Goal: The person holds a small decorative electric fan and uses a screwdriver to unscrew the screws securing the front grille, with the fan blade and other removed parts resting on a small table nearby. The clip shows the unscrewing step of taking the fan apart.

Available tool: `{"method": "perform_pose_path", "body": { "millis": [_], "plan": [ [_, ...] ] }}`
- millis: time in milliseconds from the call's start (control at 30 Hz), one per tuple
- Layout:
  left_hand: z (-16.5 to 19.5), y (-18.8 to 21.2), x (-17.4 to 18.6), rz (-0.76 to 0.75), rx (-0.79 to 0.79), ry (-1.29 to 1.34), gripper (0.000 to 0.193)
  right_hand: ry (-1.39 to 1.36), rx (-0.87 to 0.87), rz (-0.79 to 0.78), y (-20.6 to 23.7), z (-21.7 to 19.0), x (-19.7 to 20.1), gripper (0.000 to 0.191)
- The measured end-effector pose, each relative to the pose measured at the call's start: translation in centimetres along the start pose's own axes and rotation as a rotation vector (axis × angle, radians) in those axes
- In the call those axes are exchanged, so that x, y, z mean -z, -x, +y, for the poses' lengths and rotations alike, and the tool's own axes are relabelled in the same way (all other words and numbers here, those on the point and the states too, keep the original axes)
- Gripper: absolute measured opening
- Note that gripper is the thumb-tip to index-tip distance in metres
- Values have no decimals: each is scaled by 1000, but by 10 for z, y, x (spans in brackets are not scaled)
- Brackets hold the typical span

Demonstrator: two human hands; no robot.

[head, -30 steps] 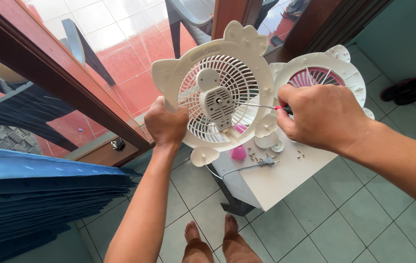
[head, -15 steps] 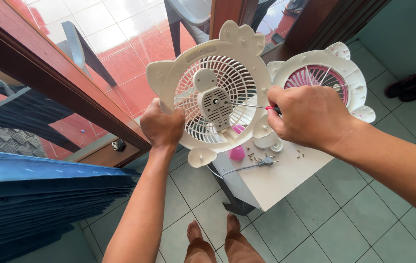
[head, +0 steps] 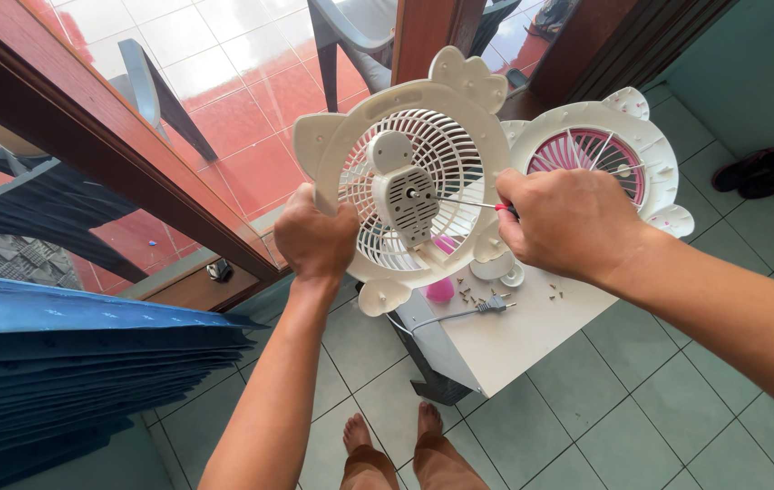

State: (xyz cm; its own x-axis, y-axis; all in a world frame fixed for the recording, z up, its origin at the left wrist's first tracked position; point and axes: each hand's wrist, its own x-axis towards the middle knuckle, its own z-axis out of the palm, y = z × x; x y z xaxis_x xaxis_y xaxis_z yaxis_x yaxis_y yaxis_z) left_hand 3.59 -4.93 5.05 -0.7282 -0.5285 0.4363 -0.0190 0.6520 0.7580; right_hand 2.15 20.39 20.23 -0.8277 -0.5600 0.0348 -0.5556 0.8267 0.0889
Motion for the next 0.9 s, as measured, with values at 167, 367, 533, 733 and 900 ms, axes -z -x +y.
{"method": "perform_pose_path", "body": {
  "millis": [167,367,533,733,900],
  "plan": [
    [5,5,-4,10,-37,-19,18,-81,-112,-106,-4,2,-16,20],
    [9,6,-4,9,-46,-45,18,-704,-538,-429,-11,18,-30,25],
    [11,6,-4,9,-99,-51,17,-764,-553,-404,-13,19,-37,26],
    [10,2,-9,-5,-69,-40,17,-142,-91,-184,-7,17,-39,15],
    [9,1,-10,-19,-95,-107,18,222,384,2,-2,26,-54,9]
  ]
}}
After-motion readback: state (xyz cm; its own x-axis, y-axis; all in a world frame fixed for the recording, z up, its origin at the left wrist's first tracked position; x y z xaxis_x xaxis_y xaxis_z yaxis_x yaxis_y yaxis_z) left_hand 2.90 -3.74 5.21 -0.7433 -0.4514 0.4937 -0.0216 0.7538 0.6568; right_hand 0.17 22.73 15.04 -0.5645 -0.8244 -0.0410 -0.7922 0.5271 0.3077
